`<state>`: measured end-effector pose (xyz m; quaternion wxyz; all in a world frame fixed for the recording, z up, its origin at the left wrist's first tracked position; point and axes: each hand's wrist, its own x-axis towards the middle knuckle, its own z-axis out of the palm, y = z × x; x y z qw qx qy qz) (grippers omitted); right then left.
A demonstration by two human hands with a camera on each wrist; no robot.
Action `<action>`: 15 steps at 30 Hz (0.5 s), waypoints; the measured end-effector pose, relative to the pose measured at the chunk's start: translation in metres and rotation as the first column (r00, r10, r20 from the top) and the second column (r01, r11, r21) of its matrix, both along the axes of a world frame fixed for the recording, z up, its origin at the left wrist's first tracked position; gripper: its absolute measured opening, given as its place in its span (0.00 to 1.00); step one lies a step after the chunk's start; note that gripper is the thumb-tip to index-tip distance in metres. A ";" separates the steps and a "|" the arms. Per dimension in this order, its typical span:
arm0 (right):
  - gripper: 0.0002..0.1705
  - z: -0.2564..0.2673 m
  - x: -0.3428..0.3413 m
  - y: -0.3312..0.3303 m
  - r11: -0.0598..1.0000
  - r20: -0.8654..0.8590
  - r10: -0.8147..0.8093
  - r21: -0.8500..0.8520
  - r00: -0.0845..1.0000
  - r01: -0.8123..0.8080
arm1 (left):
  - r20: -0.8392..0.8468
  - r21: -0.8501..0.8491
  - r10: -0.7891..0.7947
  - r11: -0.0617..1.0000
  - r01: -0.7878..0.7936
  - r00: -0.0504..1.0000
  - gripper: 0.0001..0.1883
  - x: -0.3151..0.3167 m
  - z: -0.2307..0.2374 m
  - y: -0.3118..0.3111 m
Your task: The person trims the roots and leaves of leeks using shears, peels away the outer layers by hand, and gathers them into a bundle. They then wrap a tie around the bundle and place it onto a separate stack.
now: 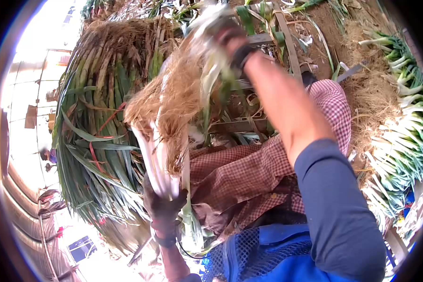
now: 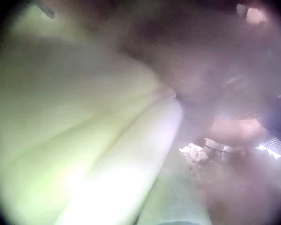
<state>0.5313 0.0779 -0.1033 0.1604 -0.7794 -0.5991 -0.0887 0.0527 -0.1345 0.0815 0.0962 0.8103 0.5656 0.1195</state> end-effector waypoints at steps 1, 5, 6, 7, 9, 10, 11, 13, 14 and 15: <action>0.13 -0.011 0.077 0.022 0.997 -0.021 -0.052 0.063 0.998 0.053 | 0.003 0.003 -0.001 1.000 0.001 1.000 0.60 -0.005 0.000 -0.001; 0.18 0.135 0.054 -0.088 0.891 -0.410 -0.184 -0.454 0.893 -0.025 | 0.184 -0.198 0.175 0.970 -0.138 0.967 0.51 -0.029 -0.007 0.002; 0.16 0.141 0.036 -0.115 0.848 -0.417 -0.115 -0.514 0.902 -0.130 | 0.277 -0.246 0.207 0.959 -0.139 0.939 0.49 -0.034 -0.010 0.002; 0.19 0.146 0.010 -0.149 0.848 -0.711 -0.236 -0.484 0.663 -0.217 | 0.368 -0.291 0.243 0.947 -0.137 0.898 0.47 -0.038 -0.014 0.001; 0.18 0.151 -0.031 -0.189 0.741 -0.702 -0.120 -0.534 0.702 -0.407 | 0.418 -0.356 0.310 0.921 -0.160 0.854 0.46 -0.038 -0.010 -0.004; 0.18 0.155 -0.049 -0.205 0.601 -0.697 0.005 -0.572 0.717 -0.559 | 0.471 -0.413 0.366 0.895 -0.166 0.802 0.46 -0.035 -0.006 -0.004; 0.18 0.159 -0.064 -0.219 0.429 -0.698 0.132 -0.600 0.704 -0.675 | 0.518 -0.467 0.423 0.868 -0.168 0.743 0.45 -0.031 -0.001 -0.005; 0.19 0.163 -0.055 -0.214 0.539 -0.541 0.165 -0.651 0.825 -0.535 | 0.564 -0.510 0.476 0.844 -0.169 0.675 0.44 -0.021 0.009 -0.006; 0.19 0.172 -0.031 -0.197 0.693 -0.445 0.113 -0.606 0.889 -0.391 | 0.573 -0.525 0.478 0.838 -0.150 0.665 0.43 -0.021 0.010 -0.004; 0.20 0.185 -0.004 -0.173 0.831 -0.362 0.041 -0.505 0.931 -0.233 | 0.574 -0.546 0.485 0.827 -0.132 0.660 0.43 -0.024 0.011 -0.004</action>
